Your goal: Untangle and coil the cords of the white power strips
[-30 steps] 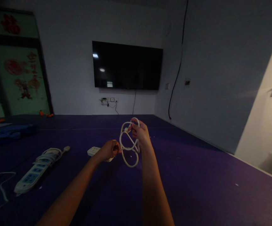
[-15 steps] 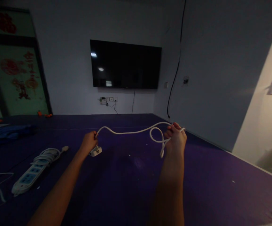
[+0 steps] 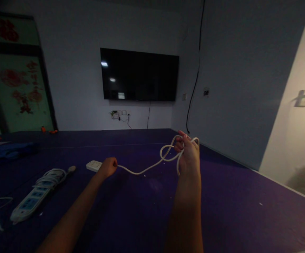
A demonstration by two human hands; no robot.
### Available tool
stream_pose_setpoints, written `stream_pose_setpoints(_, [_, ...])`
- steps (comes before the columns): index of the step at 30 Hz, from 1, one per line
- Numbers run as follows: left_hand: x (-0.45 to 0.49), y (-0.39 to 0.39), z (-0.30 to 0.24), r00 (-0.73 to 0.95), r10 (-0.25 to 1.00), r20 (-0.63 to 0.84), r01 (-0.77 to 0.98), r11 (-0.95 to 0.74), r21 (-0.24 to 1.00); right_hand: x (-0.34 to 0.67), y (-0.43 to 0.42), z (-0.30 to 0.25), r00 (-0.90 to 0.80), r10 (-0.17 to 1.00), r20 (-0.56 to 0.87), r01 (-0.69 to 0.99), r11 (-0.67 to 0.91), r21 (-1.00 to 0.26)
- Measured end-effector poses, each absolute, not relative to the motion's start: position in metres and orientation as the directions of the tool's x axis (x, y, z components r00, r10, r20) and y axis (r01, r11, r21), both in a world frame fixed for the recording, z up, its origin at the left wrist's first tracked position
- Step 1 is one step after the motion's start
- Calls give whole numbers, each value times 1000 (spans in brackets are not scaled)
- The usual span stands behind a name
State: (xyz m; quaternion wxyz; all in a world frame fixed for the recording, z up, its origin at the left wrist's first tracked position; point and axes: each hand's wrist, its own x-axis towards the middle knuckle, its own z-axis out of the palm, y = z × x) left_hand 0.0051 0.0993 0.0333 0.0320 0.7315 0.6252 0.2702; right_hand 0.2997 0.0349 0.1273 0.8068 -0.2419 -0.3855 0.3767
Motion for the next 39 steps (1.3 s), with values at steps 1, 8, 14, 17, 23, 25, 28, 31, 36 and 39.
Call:
stream_pose_setpoints(1, [7, 99, 33, 81, 935, 344, 897, -219, 383, 296, 36, 128, 383, 816, 433, -429, 572, -699])
stream_pose_setpoints(8, [9, 97, 32, 144, 964, 222, 887, -225, 402, 261, 35, 135, 88, 926, 366, -455, 365, -812])
stream_pose_setpoints(14, [13, 72, 57, 383, 896, 224, 740, -443, 507, 239, 39, 132, -152, 921, 360, -433, 265, -862])
stream_pose_setpoints(17, [25, 56, 77, 450, 764, 463, 472, -643, 603, 228, 40, 132, -226, 922, 315, -455, 186, -871])
stream_pose_setpoints(23, [40, 43, 96, 377, 750, 543, 396, -661, 638, 218, 39, 136, -276, 918, 285, -417, 153, -896])
stream_pose_setpoints(25, [37, 46, 96, 255, 804, 536, 326, -594, 736, 223, 39, 136, -276, 916, 292, -368, 180, -912])
stream_pose_setpoints(28, [24, 52, 97, 42, 915, 400, 181, -401, 898, 238, 42, 133, -219, 936, 277, -287, 210, -935])
stream_pose_setpoints(31, [7, 52, 102, -130, 955, 266, 23, -265, 964, 255, 44, 130, -98, 954, 284, -261, 251, -932])
stream_pose_setpoints(36, [-13, 45, 117, -248, 959, 139, -194, -189, 963, 270, 43, 130, 95, 958, 271, -314, 287, -905])
stream_pose_setpoints(39, [-20, 40, 126, -243, 969, 42, -318, -121, 941, 273, 43, 130, 183, 965, 186, -378, 243, -893])
